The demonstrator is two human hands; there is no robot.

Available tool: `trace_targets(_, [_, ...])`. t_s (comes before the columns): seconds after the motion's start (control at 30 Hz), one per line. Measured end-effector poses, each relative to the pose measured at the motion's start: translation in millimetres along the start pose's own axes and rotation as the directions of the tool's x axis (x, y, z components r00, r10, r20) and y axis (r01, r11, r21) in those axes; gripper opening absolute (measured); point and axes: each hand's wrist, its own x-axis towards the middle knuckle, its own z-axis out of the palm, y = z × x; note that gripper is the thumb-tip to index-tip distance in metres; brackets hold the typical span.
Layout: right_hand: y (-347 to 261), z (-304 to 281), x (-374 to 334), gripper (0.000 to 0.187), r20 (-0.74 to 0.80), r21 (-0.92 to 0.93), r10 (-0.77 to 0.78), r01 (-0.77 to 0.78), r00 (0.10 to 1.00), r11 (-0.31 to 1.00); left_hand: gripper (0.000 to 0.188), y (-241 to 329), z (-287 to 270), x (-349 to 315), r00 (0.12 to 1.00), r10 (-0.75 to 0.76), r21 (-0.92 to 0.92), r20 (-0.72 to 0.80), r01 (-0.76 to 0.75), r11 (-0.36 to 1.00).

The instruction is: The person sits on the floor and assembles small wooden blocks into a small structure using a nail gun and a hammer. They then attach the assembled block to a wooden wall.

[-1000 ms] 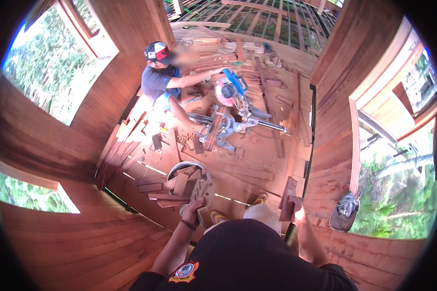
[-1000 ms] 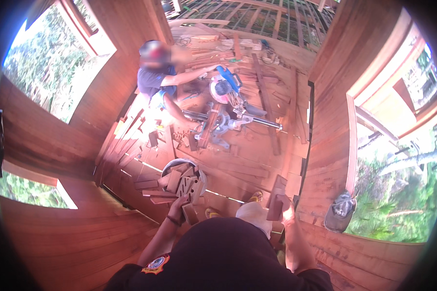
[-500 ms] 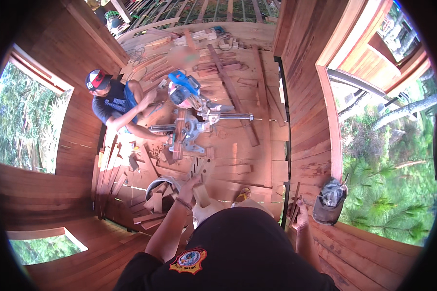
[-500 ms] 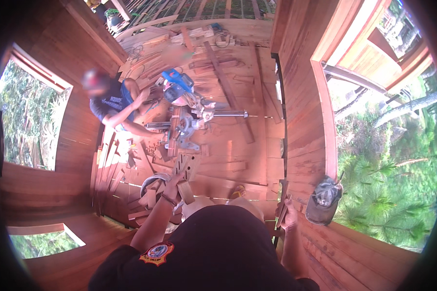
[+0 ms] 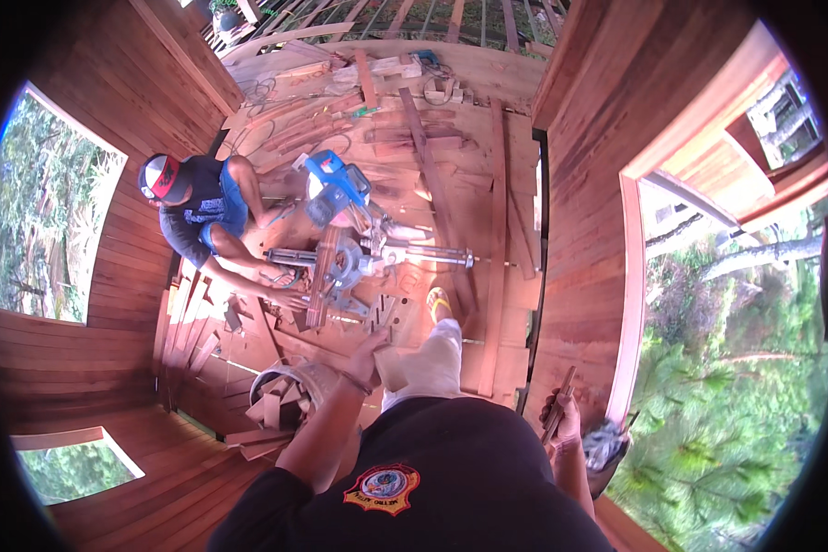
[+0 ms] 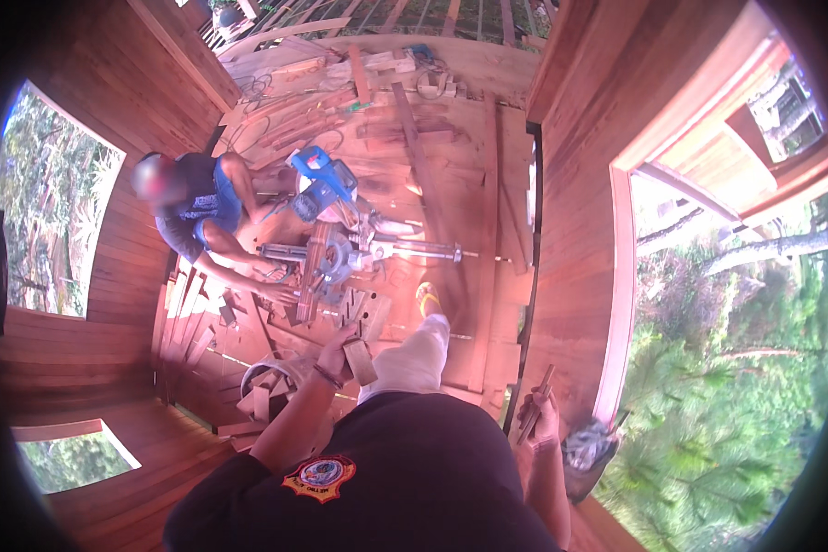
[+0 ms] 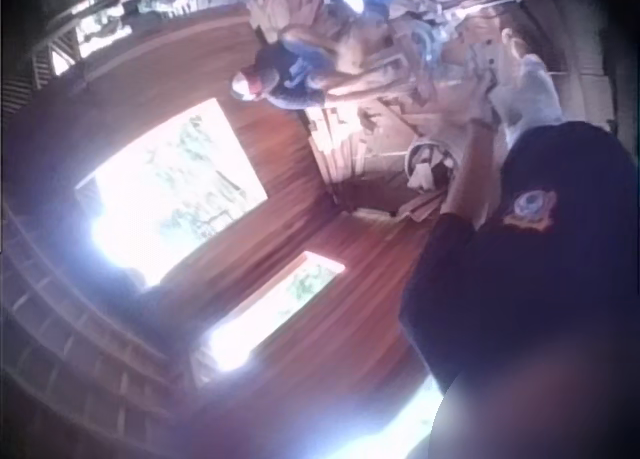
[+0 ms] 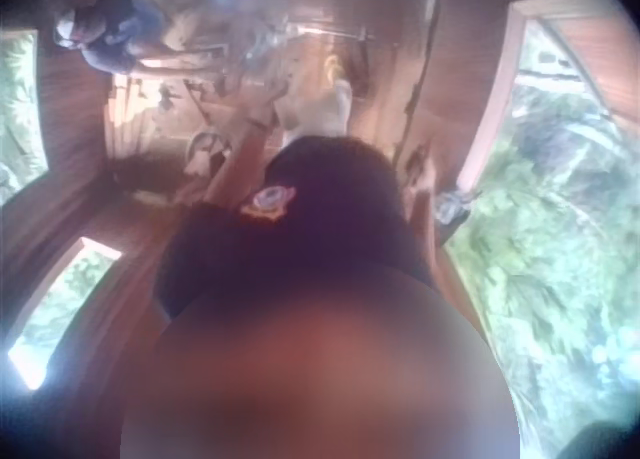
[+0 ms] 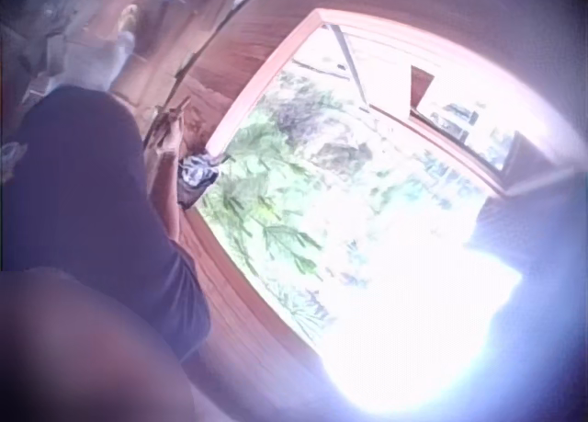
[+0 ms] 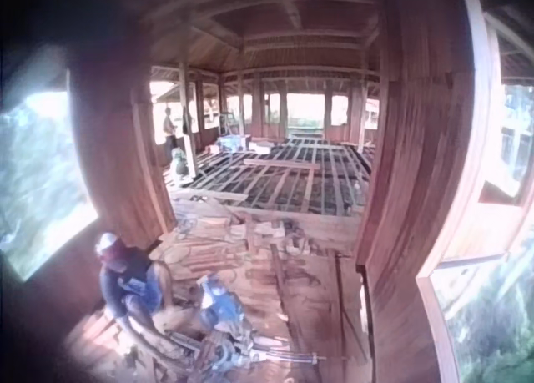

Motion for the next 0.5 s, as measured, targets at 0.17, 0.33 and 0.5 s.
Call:
trace_targets(0.17, [-83, 49, 108, 0.026, -0.080, -0.270, 0.168, -0.183, 0.983, 0.945, 0.037, 51, 41, 95, 0.997, 0.067, -0.085, 0.033, -0.064, 0.994])
trace_targets(0.33, [-150, 88, 178, 0.029, -0.111, -0.222, 0.018, -0.042, 0.994, 0.974, 0.038, 116, 65, 141, 0.988, 0.152, -0.016, -0.043, -0.152, 0.988])
trace_targets(0.5, [-180, 84, 237, 0.029, -0.160, -0.219, 0.062, -0.097, 0.985, 0.971, 0.038, 165, 96, 179, 0.981, 0.192, -0.005, -0.015, -0.192, 0.981])
